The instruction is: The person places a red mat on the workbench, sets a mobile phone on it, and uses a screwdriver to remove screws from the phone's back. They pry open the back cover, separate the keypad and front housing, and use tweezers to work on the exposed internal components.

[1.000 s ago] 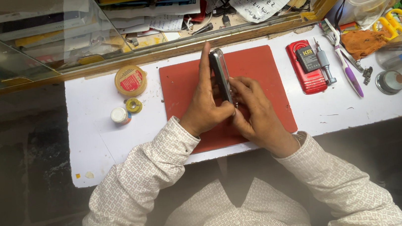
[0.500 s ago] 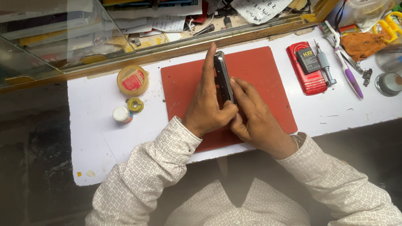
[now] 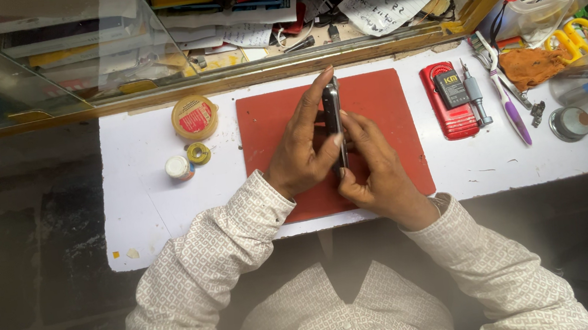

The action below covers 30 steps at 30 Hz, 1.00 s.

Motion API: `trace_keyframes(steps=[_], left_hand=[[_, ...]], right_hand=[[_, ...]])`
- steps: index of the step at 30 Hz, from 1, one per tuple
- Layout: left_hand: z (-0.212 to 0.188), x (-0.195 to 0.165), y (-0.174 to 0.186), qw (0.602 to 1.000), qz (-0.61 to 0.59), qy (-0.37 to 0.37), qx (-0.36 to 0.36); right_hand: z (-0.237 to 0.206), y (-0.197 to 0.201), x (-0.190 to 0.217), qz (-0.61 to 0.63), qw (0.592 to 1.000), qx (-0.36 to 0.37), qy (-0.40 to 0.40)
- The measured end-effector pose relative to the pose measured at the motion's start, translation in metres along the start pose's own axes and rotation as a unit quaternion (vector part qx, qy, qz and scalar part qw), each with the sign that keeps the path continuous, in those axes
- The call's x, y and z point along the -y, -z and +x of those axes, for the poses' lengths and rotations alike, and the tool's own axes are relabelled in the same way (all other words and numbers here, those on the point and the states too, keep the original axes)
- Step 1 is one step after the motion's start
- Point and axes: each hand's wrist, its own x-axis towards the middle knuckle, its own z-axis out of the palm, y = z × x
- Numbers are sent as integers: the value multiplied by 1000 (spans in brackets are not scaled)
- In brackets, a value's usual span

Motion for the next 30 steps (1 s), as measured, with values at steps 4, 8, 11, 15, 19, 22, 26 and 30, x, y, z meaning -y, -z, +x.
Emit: trace_keyframes(steps=[4,8,11,15,19,22,26,30], left_hand=[[0,5,-3,1000,4,0,-8],[0,3,-3,999,23,-32,3],[0,1,-3,1000,12,2,17],[-1,1,-3,999,36,-29,21],[-2,2,-4,998,46,-23,23],[-2,3,-5,998,54,-37,19],[-3,4,-5,997,69,-27,22],[-3,6,-4,995,80,-49,26]], right_hand=[[0,1,0,35,999,8,-14],[-2,1,-1,35,999,10,-11],[-4,1,-2,38,999,18,-8],[-7,-1,-4,7,1000,29,0],[-9,-2,-6,-21,999,35,22],[-9,-2,-5,-34,999,35,21],[-8,-1,-3,-28,999,41,17],[-8,0,-2,-17,999,46,5]])
